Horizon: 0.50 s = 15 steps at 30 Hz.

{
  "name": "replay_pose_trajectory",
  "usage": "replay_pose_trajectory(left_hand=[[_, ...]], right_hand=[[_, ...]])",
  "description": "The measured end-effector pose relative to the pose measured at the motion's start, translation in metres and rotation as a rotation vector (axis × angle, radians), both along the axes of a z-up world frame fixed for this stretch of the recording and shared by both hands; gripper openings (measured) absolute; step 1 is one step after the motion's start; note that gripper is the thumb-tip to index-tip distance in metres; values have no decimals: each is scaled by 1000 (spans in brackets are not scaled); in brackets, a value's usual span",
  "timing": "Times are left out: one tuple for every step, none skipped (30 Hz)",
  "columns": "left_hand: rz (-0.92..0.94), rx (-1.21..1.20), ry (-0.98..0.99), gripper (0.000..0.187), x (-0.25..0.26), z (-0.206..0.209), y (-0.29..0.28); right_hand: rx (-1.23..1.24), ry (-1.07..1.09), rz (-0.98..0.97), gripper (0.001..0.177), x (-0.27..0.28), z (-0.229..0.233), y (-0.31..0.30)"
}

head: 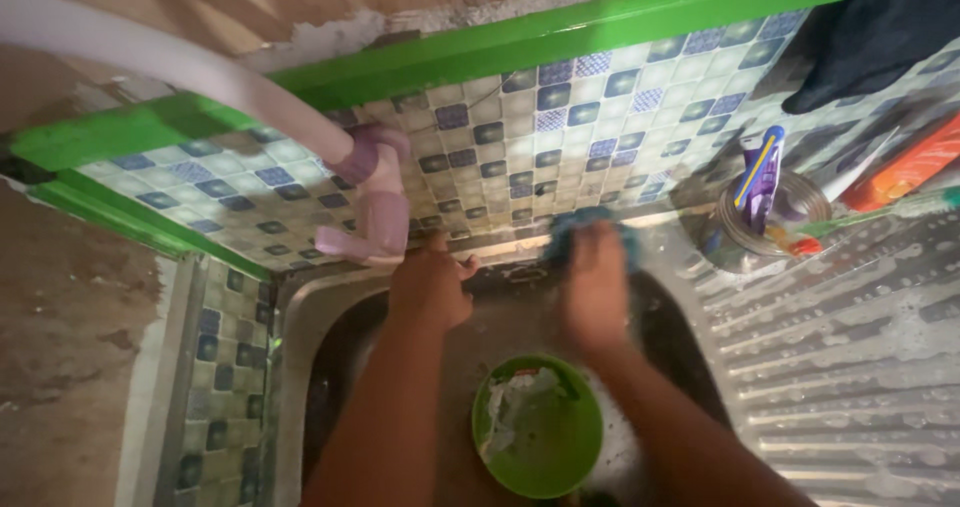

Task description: The person cleans a stainless steel sink and countertop using a blue sponge. They move a toothbrush holder and several bottles aside, scrub the surfaces with soapy water, and then rinse the sponge under the tap.

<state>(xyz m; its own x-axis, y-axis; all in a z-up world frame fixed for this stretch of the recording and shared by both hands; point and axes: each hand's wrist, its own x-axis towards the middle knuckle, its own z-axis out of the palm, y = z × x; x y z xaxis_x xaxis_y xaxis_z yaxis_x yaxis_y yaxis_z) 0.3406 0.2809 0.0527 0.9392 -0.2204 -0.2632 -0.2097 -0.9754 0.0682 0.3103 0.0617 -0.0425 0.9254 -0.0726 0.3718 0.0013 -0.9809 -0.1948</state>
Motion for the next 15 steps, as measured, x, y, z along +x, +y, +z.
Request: replay_pose_trajectory(left_hand=[[-6,16,12,52,0,2,-1],[-11,33,23,55,1,3,-2],[-17,51,38,57,-1,5,-2],[-11,60,51,60,-2,7,-1],[-13,64,62,63,-2,9,-2],[-16,69,73,66,-1,12,-3],[-12,32,66,67,-1,15,-2],[-9,-5,58,69,-5,16,2],[0,-44,58,70,-12,16,5],[-8,-90,28,71,-15,15,8],[-19,-136,-3,71,-16,15,10],[-29,-181,-33,72,-17,15,12],[-24,-158,-15,72,-16,16,12],[-19,-135,3,72,-15,16,10],[-15,-111,19,73,-13,17,9]], right_hand=[[-98,115,-30,91,2,-1,13],[-51,59,59,84,2,3,10],[-2,6,147,77,1,8,0],[47,-49,235,70,0,15,-10],[107,36,266,58,-1,26,-28],[168,121,297,47,-3,38,-49],[149,50,244,52,-8,48,-66],[129,-22,192,59,-11,56,-79],[123,8,116,55,-11,57,-85],[117,38,39,51,-8,55,-87],[112,68,-39,47,-4,50,-84],[85,127,-78,49,2,40,-70],[73,181,-111,48,9,31,-50],[32,252,-134,47,13,23,-23],[-39,317,-146,46,18,19,7]])
